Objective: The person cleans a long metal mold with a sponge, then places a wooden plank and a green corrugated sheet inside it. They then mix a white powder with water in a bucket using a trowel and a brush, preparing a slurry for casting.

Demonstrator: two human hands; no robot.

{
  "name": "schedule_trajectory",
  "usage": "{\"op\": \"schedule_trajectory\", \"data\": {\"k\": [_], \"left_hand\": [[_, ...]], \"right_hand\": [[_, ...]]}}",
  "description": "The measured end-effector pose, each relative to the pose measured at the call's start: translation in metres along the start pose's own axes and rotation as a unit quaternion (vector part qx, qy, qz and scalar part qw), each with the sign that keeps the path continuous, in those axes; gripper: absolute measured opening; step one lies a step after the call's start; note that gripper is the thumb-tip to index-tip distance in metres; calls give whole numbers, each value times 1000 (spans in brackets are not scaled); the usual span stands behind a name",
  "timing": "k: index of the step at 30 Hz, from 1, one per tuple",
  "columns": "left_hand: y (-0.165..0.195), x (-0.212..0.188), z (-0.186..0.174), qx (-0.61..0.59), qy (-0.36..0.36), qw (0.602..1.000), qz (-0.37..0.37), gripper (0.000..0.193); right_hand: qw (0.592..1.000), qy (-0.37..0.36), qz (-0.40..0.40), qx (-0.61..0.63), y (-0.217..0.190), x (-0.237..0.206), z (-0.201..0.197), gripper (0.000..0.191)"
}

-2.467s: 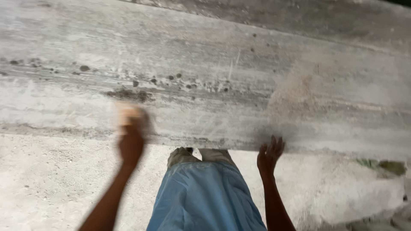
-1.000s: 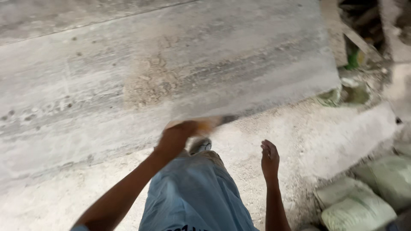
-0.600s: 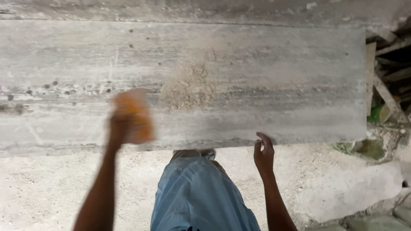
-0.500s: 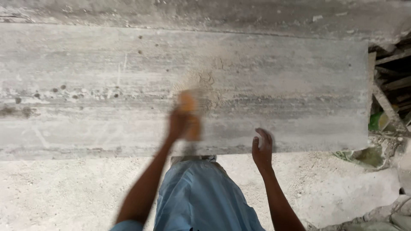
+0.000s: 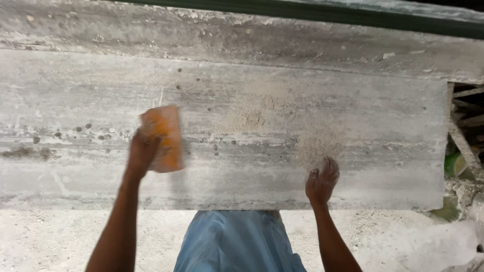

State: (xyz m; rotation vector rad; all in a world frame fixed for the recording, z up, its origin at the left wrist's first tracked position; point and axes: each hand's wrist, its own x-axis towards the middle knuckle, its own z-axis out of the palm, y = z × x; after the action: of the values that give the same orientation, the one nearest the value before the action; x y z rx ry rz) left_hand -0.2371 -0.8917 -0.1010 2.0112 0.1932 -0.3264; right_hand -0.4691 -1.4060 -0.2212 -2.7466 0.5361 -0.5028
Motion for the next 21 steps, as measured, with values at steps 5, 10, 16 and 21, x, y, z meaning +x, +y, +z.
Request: {"op": "schedule_trajectory", "data": {"k": [5, 10, 16, 21], "left_hand": [[44, 18, 145, 64, -39, 993, 90, 58], [131, -2, 344, 56, -247, 965, 72, 60], [114, 46, 216, -7, -219, 968, 119, 61], [48, 107, -48, 22, -27, 999, 36, 61]], "right_hand": [[1000, -2, 8, -2, -7, 3, -1, 61], [1000, 7, -10, 23, -7, 2, -8, 62], [999, 26, -4, 44, -9, 2, -6, 62], [1000, 15, -7, 8, -15, 5, -5, 64]]}}
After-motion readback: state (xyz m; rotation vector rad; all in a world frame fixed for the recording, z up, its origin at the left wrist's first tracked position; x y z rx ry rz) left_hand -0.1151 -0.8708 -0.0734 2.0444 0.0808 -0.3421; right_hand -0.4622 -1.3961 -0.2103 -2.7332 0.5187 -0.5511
